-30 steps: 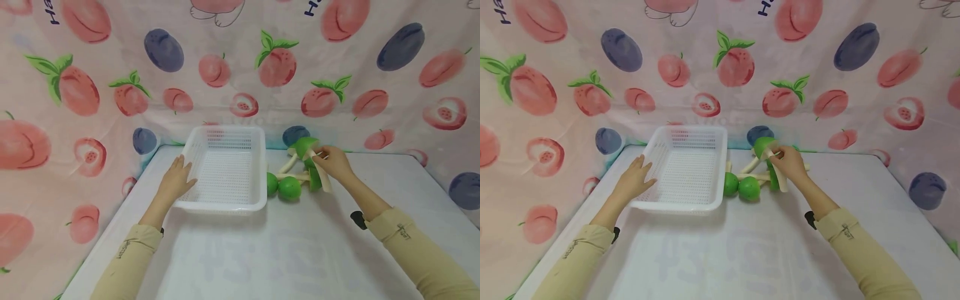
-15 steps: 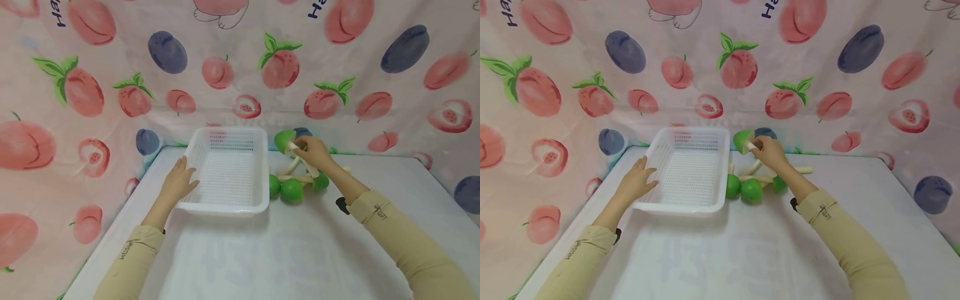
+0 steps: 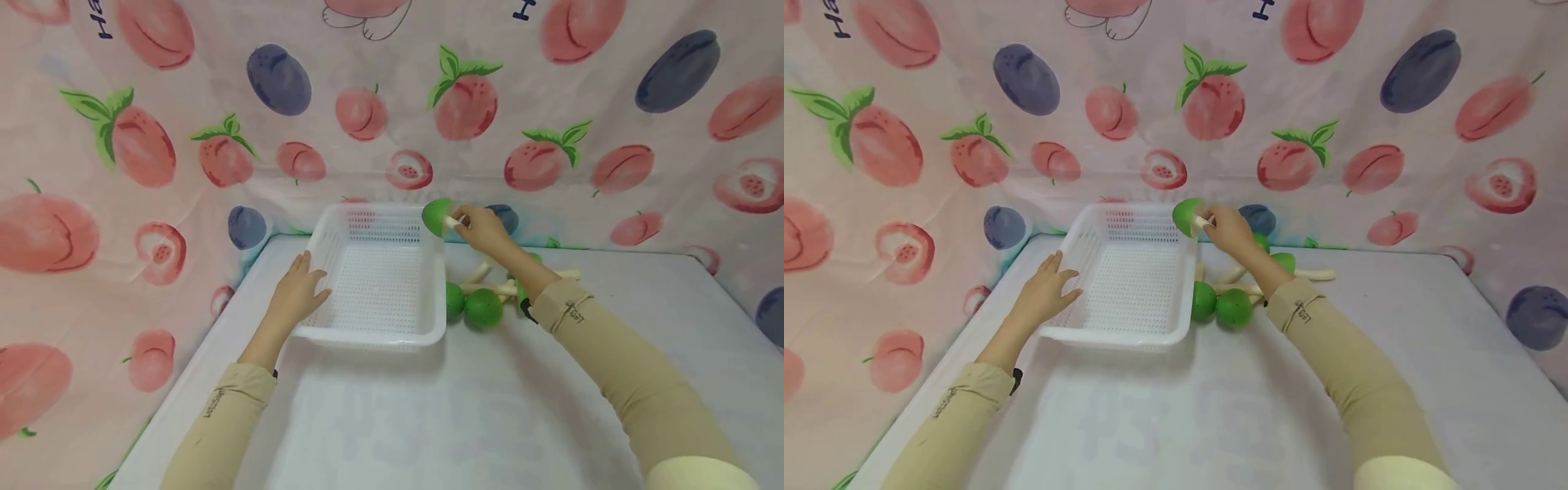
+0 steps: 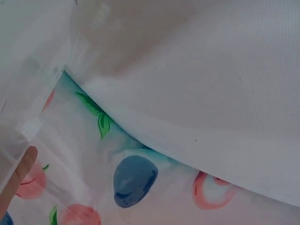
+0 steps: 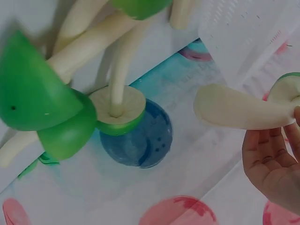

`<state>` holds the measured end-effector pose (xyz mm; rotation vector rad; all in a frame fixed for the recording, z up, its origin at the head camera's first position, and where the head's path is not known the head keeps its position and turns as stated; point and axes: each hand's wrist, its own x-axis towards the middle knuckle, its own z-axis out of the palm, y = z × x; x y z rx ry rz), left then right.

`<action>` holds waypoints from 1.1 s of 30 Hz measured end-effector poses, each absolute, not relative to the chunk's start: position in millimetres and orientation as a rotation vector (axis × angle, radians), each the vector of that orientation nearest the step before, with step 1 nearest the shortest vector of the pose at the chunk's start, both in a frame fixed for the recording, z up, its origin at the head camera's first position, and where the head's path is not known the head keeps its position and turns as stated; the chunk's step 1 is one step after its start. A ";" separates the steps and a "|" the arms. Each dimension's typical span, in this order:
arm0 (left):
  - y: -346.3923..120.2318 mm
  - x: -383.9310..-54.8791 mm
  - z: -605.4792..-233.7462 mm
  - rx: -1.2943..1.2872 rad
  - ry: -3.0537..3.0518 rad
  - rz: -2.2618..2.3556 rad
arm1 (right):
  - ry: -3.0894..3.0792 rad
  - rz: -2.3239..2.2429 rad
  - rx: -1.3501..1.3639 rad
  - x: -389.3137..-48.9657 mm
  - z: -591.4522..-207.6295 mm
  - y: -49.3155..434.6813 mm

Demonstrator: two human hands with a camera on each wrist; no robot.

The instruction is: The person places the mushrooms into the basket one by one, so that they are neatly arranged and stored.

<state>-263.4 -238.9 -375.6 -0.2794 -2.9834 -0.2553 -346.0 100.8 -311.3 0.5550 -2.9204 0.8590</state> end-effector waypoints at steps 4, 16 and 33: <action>-238.7 -263.8 -374.7 -0.252 -2.990 -0.278 | -2.943 0.866 0.540 -355.3 -303.6 86.2; -239.1 -263.4 -376.8 -0.250 -2.991 -0.303 | -2.991 0.807 0.545 -375.1 -293.8 47.6; -237.7 -262.6 -375.9 -0.261 -2.980 -0.268 | -2.909 0.841 0.576 -551.7 -398.7 -28.6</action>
